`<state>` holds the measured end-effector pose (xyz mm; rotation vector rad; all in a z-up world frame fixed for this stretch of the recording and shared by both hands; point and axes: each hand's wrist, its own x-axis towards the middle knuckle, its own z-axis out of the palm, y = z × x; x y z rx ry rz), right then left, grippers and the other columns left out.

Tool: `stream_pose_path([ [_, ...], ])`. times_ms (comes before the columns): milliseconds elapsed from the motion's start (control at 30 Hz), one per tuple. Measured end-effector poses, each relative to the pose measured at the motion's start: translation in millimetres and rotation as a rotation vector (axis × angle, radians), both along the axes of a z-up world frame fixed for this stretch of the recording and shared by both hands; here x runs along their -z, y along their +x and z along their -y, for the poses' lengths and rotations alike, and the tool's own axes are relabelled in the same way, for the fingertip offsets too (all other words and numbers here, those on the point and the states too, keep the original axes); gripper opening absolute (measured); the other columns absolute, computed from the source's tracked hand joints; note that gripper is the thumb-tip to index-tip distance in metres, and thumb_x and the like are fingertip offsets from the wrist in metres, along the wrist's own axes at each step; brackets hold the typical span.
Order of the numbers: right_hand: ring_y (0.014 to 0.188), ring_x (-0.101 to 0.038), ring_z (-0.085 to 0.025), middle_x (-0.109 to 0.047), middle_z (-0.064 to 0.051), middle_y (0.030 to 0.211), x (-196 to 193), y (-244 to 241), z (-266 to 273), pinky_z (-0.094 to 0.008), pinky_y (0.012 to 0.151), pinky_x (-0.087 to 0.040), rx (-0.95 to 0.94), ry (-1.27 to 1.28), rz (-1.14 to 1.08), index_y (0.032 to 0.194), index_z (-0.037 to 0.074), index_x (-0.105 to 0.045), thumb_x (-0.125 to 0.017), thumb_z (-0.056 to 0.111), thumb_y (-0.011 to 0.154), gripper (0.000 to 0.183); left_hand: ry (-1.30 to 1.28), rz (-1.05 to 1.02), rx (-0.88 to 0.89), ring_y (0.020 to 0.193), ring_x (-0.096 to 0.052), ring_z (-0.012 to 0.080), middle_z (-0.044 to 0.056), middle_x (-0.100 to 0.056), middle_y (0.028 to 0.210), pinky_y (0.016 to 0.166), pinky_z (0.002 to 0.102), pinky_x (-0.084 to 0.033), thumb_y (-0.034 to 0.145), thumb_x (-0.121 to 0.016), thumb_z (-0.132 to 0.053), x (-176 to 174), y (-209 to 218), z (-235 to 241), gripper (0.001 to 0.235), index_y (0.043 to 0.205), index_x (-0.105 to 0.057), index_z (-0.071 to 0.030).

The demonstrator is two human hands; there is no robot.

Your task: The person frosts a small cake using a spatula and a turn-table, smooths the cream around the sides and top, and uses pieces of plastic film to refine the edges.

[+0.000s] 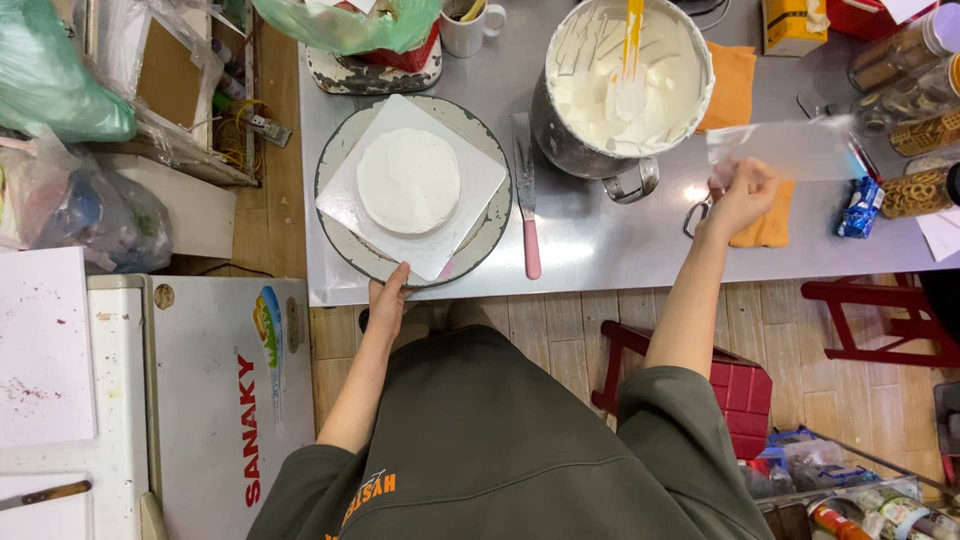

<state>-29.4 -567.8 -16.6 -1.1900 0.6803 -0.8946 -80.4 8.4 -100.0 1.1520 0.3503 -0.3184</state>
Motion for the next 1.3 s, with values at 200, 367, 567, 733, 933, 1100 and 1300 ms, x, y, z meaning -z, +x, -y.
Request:
stream_pose_path([
  [200, 0.113, -0.076, -0.023, -0.072, -0.016, 0.130, -14, 1, -39, -0.032, 0.094, -0.062, -0.117, -0.273, 0.105, 0.144, 0.007, -0.047, -0.059, 0.006, 0.109, 0.036, -0.037, 0.034, -0.014, 0.123, -0.059, 0.0248, 0.014, -0.059, 0.135, 0.100, 0.048, -0.051, 0.092, -0.072, -0.033, -5, 1, 1, 0.066, 0.142, -0.046, 0.002],
  [367, 0.119, -0.076, -0.026, -0.073, -0.019, 0.134, -18, 8, -56, -0.034, 0.099, -0.062, -0.135, -0.486, 0.018, 0.148, 0.001, -0.054, -0.056, 0.004, 0.112, 0.036, -0.026, 0.028, -0.024, 0.122, -0.060, 0.0245, 0.013, -0.061, 0.134, 0.097, 0.047, -0.051, 0.094, -0.072, -0.032, -9, 2, 0, 0.063, 0.141, -0.048, 0.002],
  [567, 0.116, -0.075, -0.030, -0.074, -0.022, 0.126, -18, 13, -55, -0.037, 0.099, -0.061, -0.138, -0.826, -0.009, 0.133, -0.006, -0.065, -0.056, 0.001, 0.113, 0.023, -0.043, 0.050, -0.016, 0.118, -0.063, 0.0239, 0.013, -0.064, 0.131, 0.095, 0.047, -0.054, 0.094, -0.071, -0.031, -6, 3, -3, 0.060, 0.139, -0.051, 0.002],
  [733, 0.075, -0.065, -0.041, -0.070, -0.019, 0.083, 6, 14, -35, -0.051, 0.061, -0.048, 0.104, -1.254, -0.660, 0.100, 0.005, -0.071, -0.069, 0.009, 0.102, 0.005, -0.041, 0.041, -0.017, 0.115, -0.064, 0.0235, 0.013, -0.065, 0.128, 0.094, 0.045, -0.054, 0.095, -0.072, -0.030, 4, 2, -4, 0.056, 0.137, -0.054, 0.003],
  [933, 0.074, -0.069, -0.038, -0.075, -0.015, 0.089, 45, -14, -41, -0.046, 0.059, -0.052, 0.044, -1.397, -0.720, 0.110, 0.011, -0.077, -0.061, -0.002, 0.086, 0.032, 0.058, -0.038, 0.014, 0.122, -0.058, 0.0238, 0.013, -0.062, 0.133, 0.098, 0.045, -0.048, 0.093, -0.072, -0.037, 4, 2, -6, 0.062, 0.139, -0.055, 0.002],
  [1100, 0.075, -0.071, -0.025, -0.077, -0.009, 0.096, 44, -49, -37, -0.038, 0.060, -0.052, 0.059, -0.978, -0.893, 0.129, 0.011, -0.064, -0.059, 0.004, 0.089, 0.041, 0.081, -0.042, 0.004, 0.125, -0.057, 0.0258, 0.014, -0.061, 0.136, 0.100, 0.048, -0.048, 0.091, -0.074, -0.038, -5, 3, -3, 0.067, 0.141, -0.051, 0.001],
  [1300, 0.083, -0.073, -0.015, -0.072, -0.007, 0.097, -34, -67, -33, -0.025, 0.069, -0.056, 0.035, -0.363, -0.070, 0.117, 0.002, -0.059, -0.048, 0.016, 0.120, 0.018, 0.001, -0.115, -0.034, 0.112, -0.067, 0.0278, 0.016, -0.063, 0.131, 0.099, 0.043, -0.058, 0.091, -0.073, -0.033, -22, -10, 30, 0.064, 0.137, -0.051, 0.005],
])
